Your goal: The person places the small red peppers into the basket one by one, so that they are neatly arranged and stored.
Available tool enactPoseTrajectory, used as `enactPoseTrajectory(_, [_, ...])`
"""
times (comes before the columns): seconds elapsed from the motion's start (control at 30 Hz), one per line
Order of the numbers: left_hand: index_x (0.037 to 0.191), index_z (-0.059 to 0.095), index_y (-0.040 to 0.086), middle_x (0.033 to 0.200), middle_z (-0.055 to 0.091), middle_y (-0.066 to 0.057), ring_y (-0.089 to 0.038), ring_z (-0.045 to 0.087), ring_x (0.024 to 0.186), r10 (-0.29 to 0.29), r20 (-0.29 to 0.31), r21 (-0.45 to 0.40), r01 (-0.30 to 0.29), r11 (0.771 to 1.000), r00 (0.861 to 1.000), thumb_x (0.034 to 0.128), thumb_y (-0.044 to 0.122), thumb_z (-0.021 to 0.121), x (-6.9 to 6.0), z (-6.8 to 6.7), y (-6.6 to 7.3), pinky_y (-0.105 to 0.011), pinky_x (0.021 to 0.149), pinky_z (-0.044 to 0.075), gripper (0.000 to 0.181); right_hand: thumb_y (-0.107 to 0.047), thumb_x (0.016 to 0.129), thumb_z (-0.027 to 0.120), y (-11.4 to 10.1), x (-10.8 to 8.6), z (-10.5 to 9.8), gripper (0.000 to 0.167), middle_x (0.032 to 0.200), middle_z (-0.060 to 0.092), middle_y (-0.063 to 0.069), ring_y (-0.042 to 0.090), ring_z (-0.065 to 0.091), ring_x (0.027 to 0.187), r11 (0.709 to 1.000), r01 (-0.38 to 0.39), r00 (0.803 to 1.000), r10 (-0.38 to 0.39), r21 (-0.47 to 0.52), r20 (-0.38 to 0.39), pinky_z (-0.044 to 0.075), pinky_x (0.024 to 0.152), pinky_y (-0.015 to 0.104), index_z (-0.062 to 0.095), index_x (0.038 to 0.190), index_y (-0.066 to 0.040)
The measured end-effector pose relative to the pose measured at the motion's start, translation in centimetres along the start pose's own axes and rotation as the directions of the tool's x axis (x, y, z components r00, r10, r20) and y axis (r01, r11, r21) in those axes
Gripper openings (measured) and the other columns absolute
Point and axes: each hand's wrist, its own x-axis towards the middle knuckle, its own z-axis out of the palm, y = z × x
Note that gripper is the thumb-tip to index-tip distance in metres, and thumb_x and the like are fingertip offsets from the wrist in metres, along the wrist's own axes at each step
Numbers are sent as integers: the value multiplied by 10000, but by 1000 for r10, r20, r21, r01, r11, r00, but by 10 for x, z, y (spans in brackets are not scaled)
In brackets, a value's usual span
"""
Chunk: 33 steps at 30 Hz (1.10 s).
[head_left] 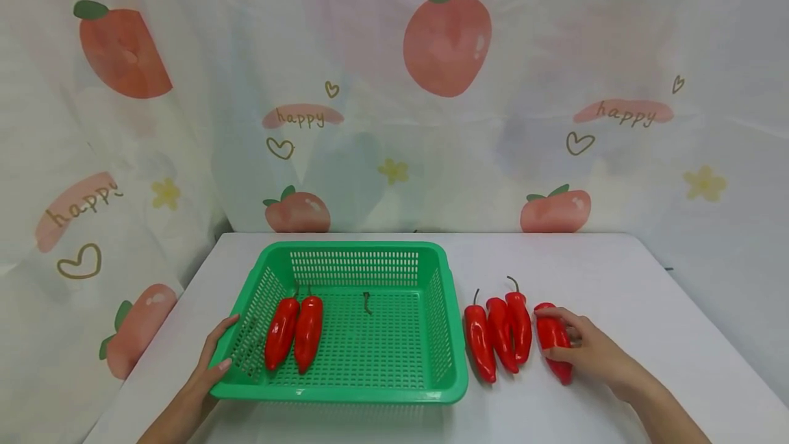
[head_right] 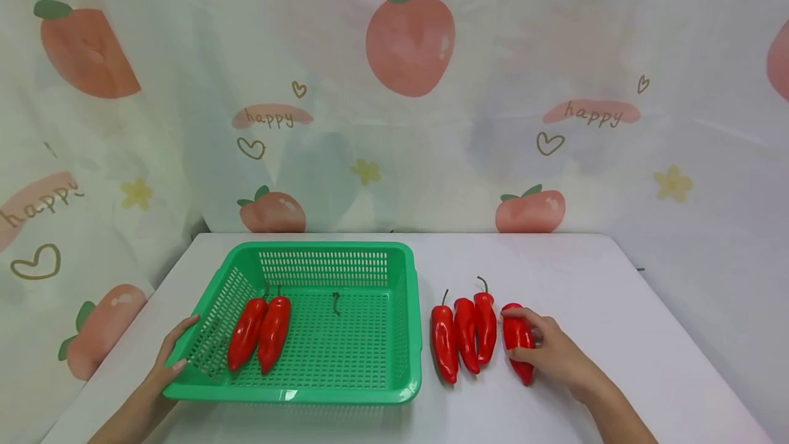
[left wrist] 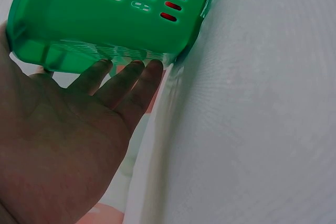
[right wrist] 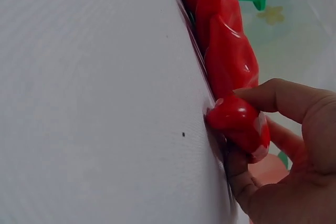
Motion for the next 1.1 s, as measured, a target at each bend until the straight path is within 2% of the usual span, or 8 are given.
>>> enactPoseTrajectory(0.17, [1632, 44, 315, 1641, -40, -128, -303, 286, 1375, 9, 6, -14, -9, 1000, 1000, 1125, 257, 330, -1, 0, 0, -228, 928, 457, 586, -217, 841, 859, 0, 3, -2, 830, 1312, 504, 271, 481, 480, 1195, 999, -15, 1000, 15, 37, -21, 598, 744, 462, 414, 1526, -69])
enactPoseTrajectory(0.3, [1632, 42, 312, 1635, -36, -134, -49, 397, 1272, 20, 15, -27, -19, 999, 1000, 1123, 250, 333, -2, 0, -1, -233, 927, 460, 589, -225, 904, 805, 0, 5, -3, 799, 1415, 395, 347, 557, 411, 1264, 995, -27, 999, 29, 94, -23, 593, 782, 486, 365, 1545, -43])
enactPoseTrajectory(0.37, [1634, 37, 315, 1636, -39, -126, 6, 396, 1254, 21, 25, -33, -20, 999, 999, 1126, 250, 329, -3, -1, -1, -230, 936, 451, 589, -237, 930, 779, -2, 5, -4, 792, 1457, 331, 364, 582, 368, 1294, 992, -33, 999, 37, 124, -23, 588, 802, 499, 340, 1558, -37])
enactPoseTrajectory(0.5, [1637, 62, 336, 1653, -38, -116, -218, 291, 1404, 11, 7, -22, -11, 1000, 1000, 1124, 275, 344, -3, 0, 0, -247, 937, 450, 589, -244, 952, 754, -9, 3, -6, 801, 1504, 269, 359, 591, 294, 1341, 983, -32, 999, 37, 179, -24, 578, 835, 510, 299, 1583, -53])
enactPoseTrajectory(0.57, [1636, 72, 339, 1659, -36, -130, -380, 220, 1429, 5, -6, -15, -5, 1000, 1000, 1121, 291, 350, -2, 1, 1, -273, 935, 457, 587, -247, 962, 742, -13, 1, -7, 793, 1525, 260, 347, 573, 276, 1359, 976, -22, 1000, 27, 218, -17, 573, 855, 503, 289, 1587, -65])
enactPoseTrajectory(0.63, [1632, 85, 333, 1657, -35, -145, -465, 198, 1416, 2, -27, -11, -3, 1000, 1000, 1114, 302, 362, -1, 3, 2, -284, 911, 474, 589, -246, 975, 723, -19, 0, -8, 767, 1530, 275, 321, 525, 303, 1354, 958, -11, 1000, 11, 287, 1, 565, 881, 484, 287, 1586, -84])
enactPoseTrajectory(0.83, [1631, 78, 321, 1656, -49, -149, -499, 183, 1421, 4, -30, -9, -5, 1000, 1000, 1112, 303, 361, -3, 3, 2, -317, 927, 472, 591, -205, 999, 677, -33, -1, -11, 617, 1507, 318, 230, 324, 412, 1257, 890, 28, 999, -46, 456, 28, 553, 905, 427, 351, 1521, -168])
enactPoseTrajectory(1.1, [1641, 75, 336, 1669, -49, -97, -417, 134, 1461, 9, -4, -5, -9, 1000, 1000, 1122, 296, 357, -2, 2, 2, -279, 979, 407, 592, -177, 987, 698, -51, -2, -10, 748, 1502, 334, 241, 349, 395, 1286, 905, 78, 996, -87, 418, 3, 551, 907, 421, 248, 1584, -136])
